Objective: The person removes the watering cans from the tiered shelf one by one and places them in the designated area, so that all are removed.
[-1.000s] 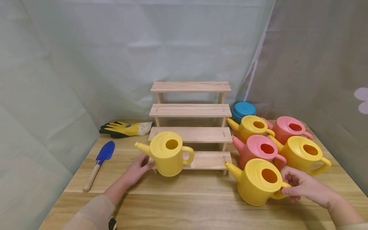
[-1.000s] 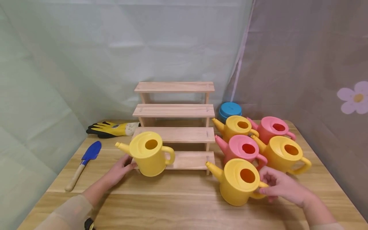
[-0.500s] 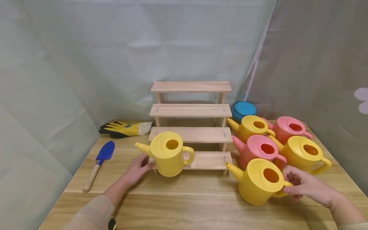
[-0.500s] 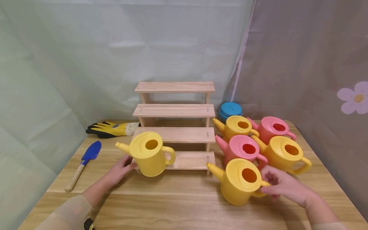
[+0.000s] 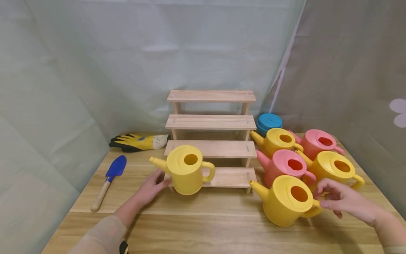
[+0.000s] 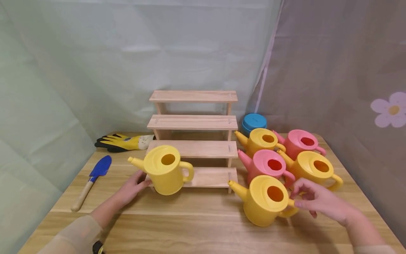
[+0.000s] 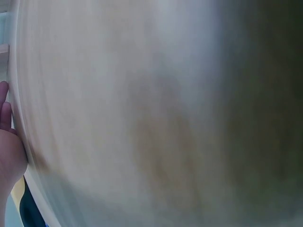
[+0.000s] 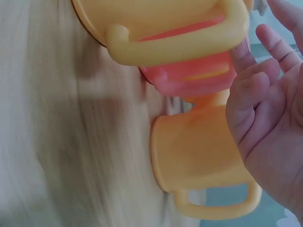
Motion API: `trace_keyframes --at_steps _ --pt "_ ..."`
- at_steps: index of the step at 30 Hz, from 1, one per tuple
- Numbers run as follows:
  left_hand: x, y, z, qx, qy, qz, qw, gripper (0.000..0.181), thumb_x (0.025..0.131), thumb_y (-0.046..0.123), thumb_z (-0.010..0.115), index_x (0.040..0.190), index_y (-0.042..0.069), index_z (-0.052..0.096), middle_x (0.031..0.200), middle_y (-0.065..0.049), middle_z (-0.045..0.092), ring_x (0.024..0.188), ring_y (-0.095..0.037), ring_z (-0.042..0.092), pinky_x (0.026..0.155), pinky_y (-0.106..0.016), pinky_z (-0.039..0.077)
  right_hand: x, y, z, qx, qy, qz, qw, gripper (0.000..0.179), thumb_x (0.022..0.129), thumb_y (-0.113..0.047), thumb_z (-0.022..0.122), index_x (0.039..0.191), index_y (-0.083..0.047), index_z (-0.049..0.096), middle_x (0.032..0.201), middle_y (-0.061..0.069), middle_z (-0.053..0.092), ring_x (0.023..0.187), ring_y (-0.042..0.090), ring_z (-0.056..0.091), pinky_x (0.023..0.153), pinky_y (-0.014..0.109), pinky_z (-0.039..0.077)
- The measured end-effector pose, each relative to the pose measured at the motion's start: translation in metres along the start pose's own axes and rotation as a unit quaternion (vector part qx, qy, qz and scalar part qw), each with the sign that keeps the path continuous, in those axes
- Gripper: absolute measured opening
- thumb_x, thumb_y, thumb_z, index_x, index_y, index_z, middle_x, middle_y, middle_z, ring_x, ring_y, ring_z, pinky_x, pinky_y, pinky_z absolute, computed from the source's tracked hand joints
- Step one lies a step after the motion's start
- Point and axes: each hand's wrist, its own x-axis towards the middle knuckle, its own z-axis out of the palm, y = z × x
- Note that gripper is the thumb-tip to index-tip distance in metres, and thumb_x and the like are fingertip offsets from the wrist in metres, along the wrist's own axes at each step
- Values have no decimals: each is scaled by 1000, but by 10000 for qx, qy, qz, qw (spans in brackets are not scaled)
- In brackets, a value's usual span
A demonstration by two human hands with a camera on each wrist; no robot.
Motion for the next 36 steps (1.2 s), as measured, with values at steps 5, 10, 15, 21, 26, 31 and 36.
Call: trace_keyframes --at_steps 5,10,15,21,26,31,36 --pt "0 0 2 -152 -12 -21 9999 62 89 49 56 142 23 38 128 -18 52 116 -35 48 96 -56 37 4 -17 -4 -295 151 75 9994 27 91 11 46 109 -9 47 98 0 53 63 20 54 39 31 43" --pt "-1 -4 1 -256 72 210 9994 63 90 46 57 144 22 35 137 -23 45 123 -41 42 99 -59 32 30 -44 0 -548 124 329 9979 20 92 2 52 109 -8 47 96 6 53 65 21 53 42 31 45" --pt "-1 -5 2 -246 110 227 9994 62 90 45 57 144 22 36 137 -24 45 123 -41 42 99 -60 32 65 -72 10 -836 32 861 9928 23 89 -11 60 107 -7 46 96 17 51 63 26 50 48 30 48" --pt "1 -3 3 -234 92 220 9994 61 90 46 57 142 22 38 135 -23 46 122 -41 43 99 -59 32 99 -88 26 -902 -71 843 9923 27 89 -17 64 109 -9 49 98 18 52 71 27 53 51 31 51" --pt "3 -1 1 -114 68 217 9997 61 90 48 56 143 23 36 134 -22 47 121 -40 44 97 -60 34 123 -98 46 -870 -278 872 9920 27 88 -23 66 109 -12 52 95 13 56 68 28 56 56 34 53" --pt "5 -1 3 -96 100 330 9994 60 90 47 56 142 23 38 132 -21 50 120 -38 46 96 -59 35 146 -103 66 -837 -520 1149 9885 33 87 -27 67 112 -16 49 101 11 55 66 25 57 60 36 53" --pt "3 -3 3 -196 105 349 9991 58 91 44 57 141 21 39 131 -21 51 119 -38 47 97 -58 35 169 -106 83 -958 -743 1260 9846 34 86 -34 67 113 -23 50 107 5 55 67 23 59 59 35 53"
